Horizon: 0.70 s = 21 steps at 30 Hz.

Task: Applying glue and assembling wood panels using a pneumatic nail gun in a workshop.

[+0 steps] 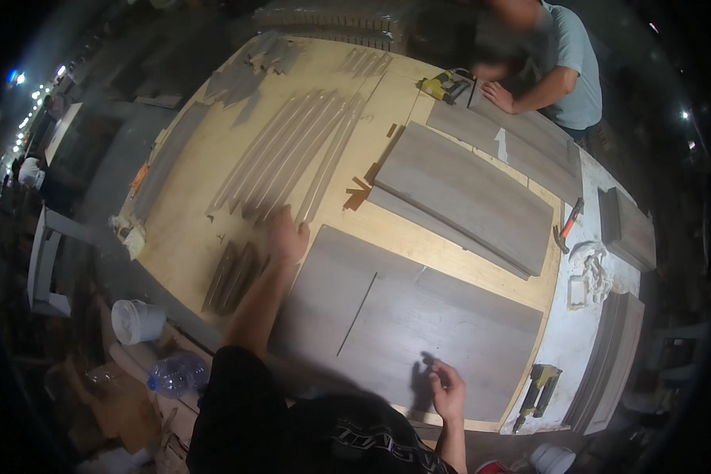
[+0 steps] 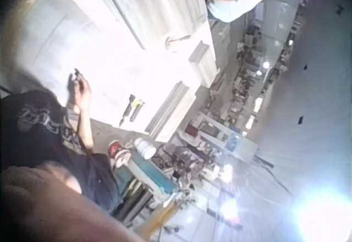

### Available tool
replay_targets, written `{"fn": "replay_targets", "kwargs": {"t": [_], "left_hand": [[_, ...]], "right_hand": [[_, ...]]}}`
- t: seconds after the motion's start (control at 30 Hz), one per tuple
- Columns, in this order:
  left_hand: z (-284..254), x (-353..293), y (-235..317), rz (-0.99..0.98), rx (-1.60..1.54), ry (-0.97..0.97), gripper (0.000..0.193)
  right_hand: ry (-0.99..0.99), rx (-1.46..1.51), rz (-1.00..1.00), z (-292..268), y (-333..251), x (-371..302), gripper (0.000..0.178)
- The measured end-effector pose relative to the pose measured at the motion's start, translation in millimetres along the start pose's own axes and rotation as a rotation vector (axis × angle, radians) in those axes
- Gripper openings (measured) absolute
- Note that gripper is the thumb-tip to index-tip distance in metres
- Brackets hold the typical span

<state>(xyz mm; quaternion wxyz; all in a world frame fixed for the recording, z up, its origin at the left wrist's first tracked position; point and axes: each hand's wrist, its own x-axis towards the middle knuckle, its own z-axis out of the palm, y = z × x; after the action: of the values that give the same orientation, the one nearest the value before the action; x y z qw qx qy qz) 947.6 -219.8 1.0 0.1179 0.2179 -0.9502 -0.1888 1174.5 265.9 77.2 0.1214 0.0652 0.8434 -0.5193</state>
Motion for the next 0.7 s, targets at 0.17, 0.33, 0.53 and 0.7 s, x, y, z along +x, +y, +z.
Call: {"fn": "replay_targets", "kwargs": {"t": [0.17, 0.33, 0.53, 0.7], "left_hand": [[1.5, 61.1, 55.8, -0.082, 0.149, -0.155, 0.069], [-9.2, 97.4, 33.8, -0.098, -0.164, -0.593, 0.057], [-80.3, -28.0, 53.3, -0.482, -1.050, -0.893, 0.040], [-97.2, -164.3, 85.6, -0.216, -1.251, -0.856, 0.051]], "right_hand": [[-0.014, 0.021, 0.088, 36.5, -44.0, 23.6, 0.027], [-0.159, 0.062, 0.036, 80.8, -81.8, 52.2, 0.030], [-0.263, 0.479, 0.153, 123.8, -126.9, 114.9, 0.043], [-0.371, 0.650, 0.034, 144.0, -174.7, 137.9, 0.055]]}}
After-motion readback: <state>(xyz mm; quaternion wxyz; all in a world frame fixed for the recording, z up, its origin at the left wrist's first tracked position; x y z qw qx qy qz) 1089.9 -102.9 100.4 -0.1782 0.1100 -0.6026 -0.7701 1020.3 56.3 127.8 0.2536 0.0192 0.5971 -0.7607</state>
